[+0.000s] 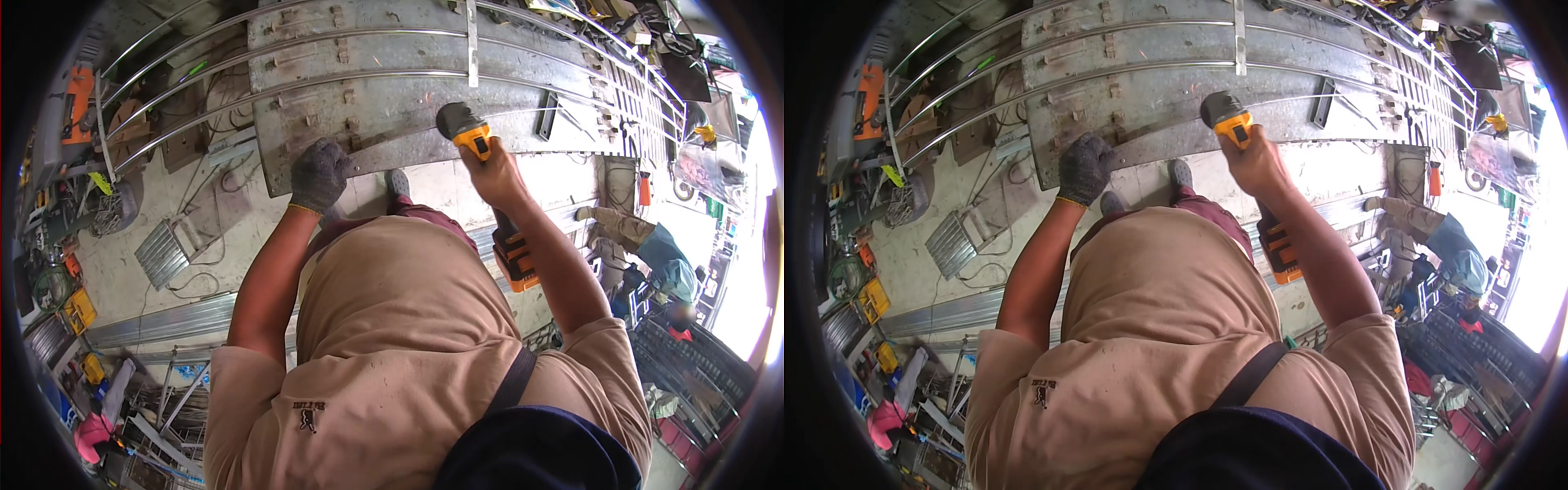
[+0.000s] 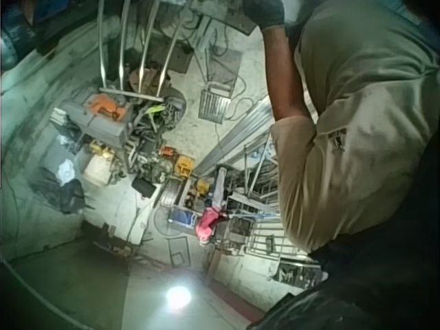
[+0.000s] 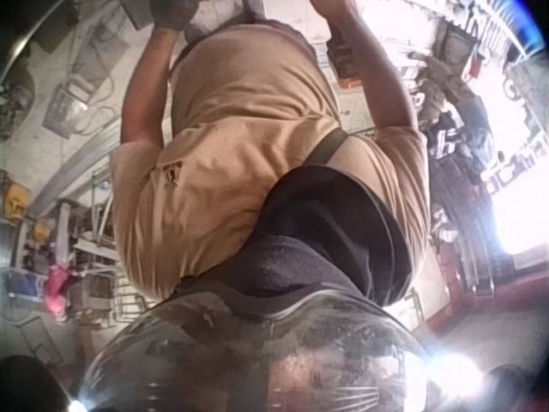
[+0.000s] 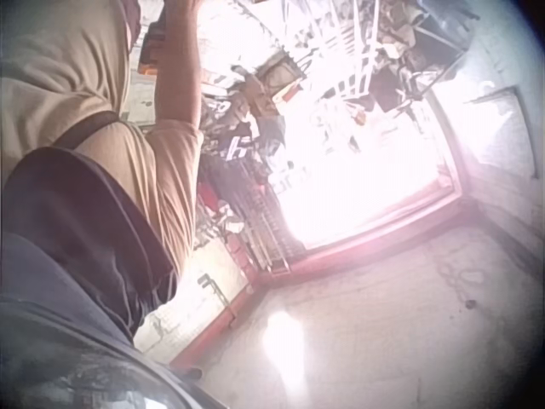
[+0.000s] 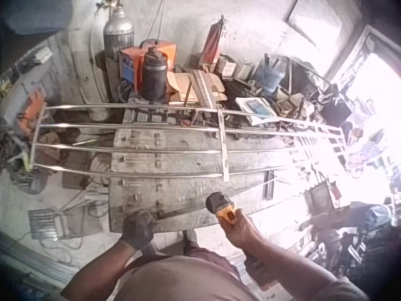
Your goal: Measuring a metal piece with a square and marking it, then using an angle grinder to smooth the surface of a metal frame.
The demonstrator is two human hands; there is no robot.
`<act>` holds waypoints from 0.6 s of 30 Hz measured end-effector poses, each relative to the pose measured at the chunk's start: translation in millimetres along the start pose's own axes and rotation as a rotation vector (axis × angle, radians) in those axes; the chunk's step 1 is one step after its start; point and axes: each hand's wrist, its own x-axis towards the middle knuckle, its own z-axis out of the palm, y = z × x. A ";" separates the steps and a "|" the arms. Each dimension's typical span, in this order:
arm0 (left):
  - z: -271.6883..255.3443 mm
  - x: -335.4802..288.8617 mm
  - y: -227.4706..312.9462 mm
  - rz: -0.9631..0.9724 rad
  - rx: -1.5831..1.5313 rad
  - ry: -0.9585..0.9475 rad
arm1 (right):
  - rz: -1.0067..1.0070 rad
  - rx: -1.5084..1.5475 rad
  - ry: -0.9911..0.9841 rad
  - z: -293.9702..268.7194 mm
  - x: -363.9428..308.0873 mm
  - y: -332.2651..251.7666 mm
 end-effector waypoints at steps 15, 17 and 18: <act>-0.9 -0.9 1.2 -0.015 -0.006 0.000 | -0.019 -0.005 0.043 -7.5 4.5 13.1; -0.7 -0.1 1.8 -0.018 -0.011 0.004 | -0.007 -0.009 0.059 -13.2 14.9 28.6; -0.9 -1.0 1.2 -0.014 -0.007 0.003 | 0.007 -0.011 0.074 -14.8 21.2 36.7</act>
